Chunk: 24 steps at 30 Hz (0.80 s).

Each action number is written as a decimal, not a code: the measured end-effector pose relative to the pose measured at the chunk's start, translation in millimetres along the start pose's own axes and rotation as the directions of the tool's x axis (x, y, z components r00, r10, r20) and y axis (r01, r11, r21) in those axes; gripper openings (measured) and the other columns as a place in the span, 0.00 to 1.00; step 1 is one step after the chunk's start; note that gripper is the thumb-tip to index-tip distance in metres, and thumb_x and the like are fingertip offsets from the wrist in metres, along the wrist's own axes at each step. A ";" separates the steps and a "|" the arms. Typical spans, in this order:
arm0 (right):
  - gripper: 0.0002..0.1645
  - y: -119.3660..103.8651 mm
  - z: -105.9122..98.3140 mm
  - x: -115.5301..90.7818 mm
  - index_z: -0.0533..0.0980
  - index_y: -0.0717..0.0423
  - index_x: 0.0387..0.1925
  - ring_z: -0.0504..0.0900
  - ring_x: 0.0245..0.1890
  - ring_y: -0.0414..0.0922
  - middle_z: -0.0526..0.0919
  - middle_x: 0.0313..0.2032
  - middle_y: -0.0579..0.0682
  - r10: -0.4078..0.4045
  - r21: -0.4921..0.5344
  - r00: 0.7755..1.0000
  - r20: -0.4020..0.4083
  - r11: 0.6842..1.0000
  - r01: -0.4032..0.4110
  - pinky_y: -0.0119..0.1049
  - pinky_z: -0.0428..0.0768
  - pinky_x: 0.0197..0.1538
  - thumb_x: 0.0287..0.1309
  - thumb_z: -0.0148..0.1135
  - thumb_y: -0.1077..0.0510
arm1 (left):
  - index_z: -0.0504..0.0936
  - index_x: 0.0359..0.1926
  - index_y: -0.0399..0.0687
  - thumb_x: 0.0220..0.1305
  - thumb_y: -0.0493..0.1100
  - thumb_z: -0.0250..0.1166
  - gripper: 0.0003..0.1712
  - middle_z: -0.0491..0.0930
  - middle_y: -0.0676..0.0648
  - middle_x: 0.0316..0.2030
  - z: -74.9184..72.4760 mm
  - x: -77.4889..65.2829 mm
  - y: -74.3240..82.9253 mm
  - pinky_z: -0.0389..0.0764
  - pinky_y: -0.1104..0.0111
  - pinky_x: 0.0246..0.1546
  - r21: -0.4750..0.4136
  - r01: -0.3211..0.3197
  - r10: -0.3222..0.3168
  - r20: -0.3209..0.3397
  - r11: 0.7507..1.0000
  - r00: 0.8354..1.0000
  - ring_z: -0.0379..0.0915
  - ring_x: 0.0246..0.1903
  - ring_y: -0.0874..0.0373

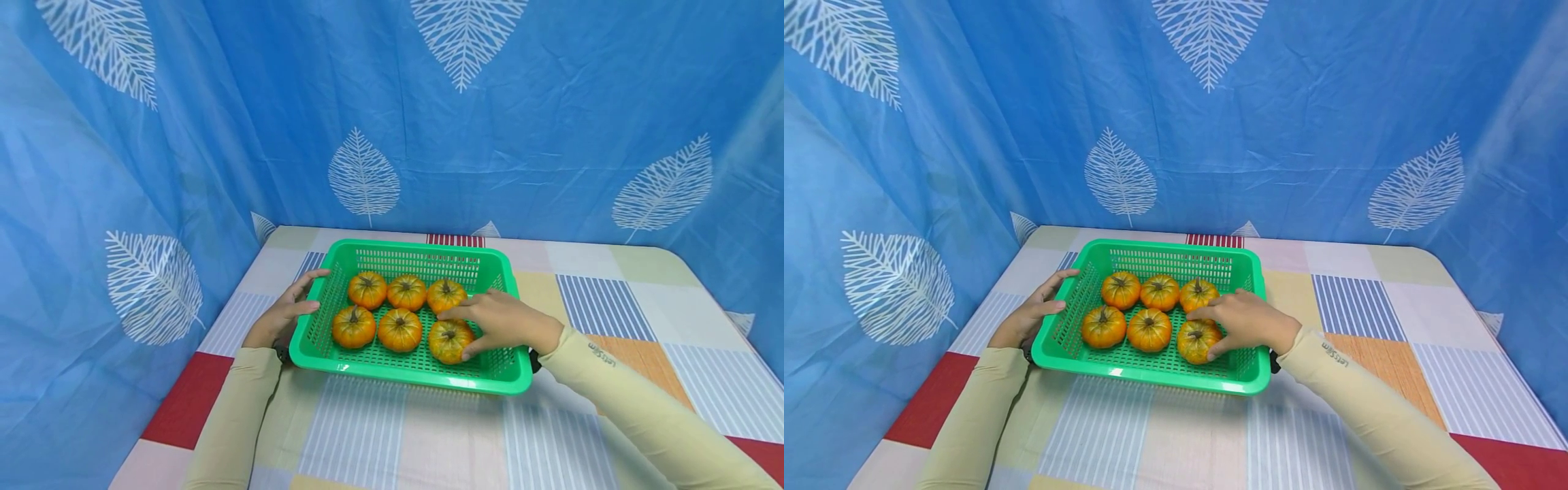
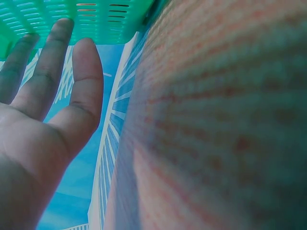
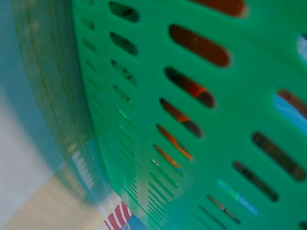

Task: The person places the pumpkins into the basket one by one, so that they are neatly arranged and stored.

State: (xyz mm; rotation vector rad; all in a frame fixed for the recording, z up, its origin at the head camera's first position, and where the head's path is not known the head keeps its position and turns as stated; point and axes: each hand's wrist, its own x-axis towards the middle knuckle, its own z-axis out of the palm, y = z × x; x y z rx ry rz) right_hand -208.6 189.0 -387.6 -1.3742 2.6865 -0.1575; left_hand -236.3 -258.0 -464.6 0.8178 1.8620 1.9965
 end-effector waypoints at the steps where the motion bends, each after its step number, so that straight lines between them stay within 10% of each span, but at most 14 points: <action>1: 0.45 -0.2 0.2 0.0 0.80 0.52 0.71 0.86 0.59 0.57 0.87 0.60 0.56 0.007 -0.004 1.000 0.003 1.000 -0.007 0.64 0.83 0.56 0.55 0.84 0.41 | 0.70 0.72 0.73 0.79 0.46 0.64 0.27 0.70 0.53 0.66 0.1 0.4 -0.2 0.86 0.66 0.57 0.000 -0.001 0.001 0.001 1.000 1.000 0.77 0.59 0.62; 16: 0.40 3.4 2.1 -1.9 0.79 0.57 0.70 0.86 0.58 0.59 0.87 0.59 0.59 0.017 0.026 0.999 -0.037 1.000 -0.016 0.62 0.85 0.58 0.60 0.83 0.50 | 0.66 0.76 0.65 0.79 0.43 0.63 0.30 0.67 0.51 0.68 1.5 2.3 5.1 0.85 0.65 0.60 0.004 0.038 -0.038 -0.015 0.999 0.999 0.75 0.61 0.61; 20: 0.31 7.2 2.5 -9.4 0.81 0.62 0.66 0.83 0.60 0.62 0.86 0.60 0.59 -0.003 0.133 0.986 -0.168 0.991 0.026 0.60 0.84 0.62 0.65 0.78 0.56 | 0.63 0.80 0.61 0.79 0.41 0.62 0.34 0.64 0.45 0.71 3.4 0.8 7.7 0.85 0.66 0.59 0.007 0.062 -0.062 -0.020 0.998 0.998 0.74 0.61 0.60; 24: 0.28 14.1 5.6 -22.1 0.81 0.64 0.64 0.79 0.64 0.65 0.84 0.61 0.61 0.014 0.174 0.926 -0.377 0.983 0.056 0.66 0.79 0.65 0.65 0.76 0.62 | 0.57 0.84 0.56 0.78 0.41 0.61 0.39 0.52 0.32 0.80 5.0 -1.0 11.9 0.85 0.61 0.61 0.066 0.081 -0.077 -0.049 0.995 0.996 0.69 0.68 0.51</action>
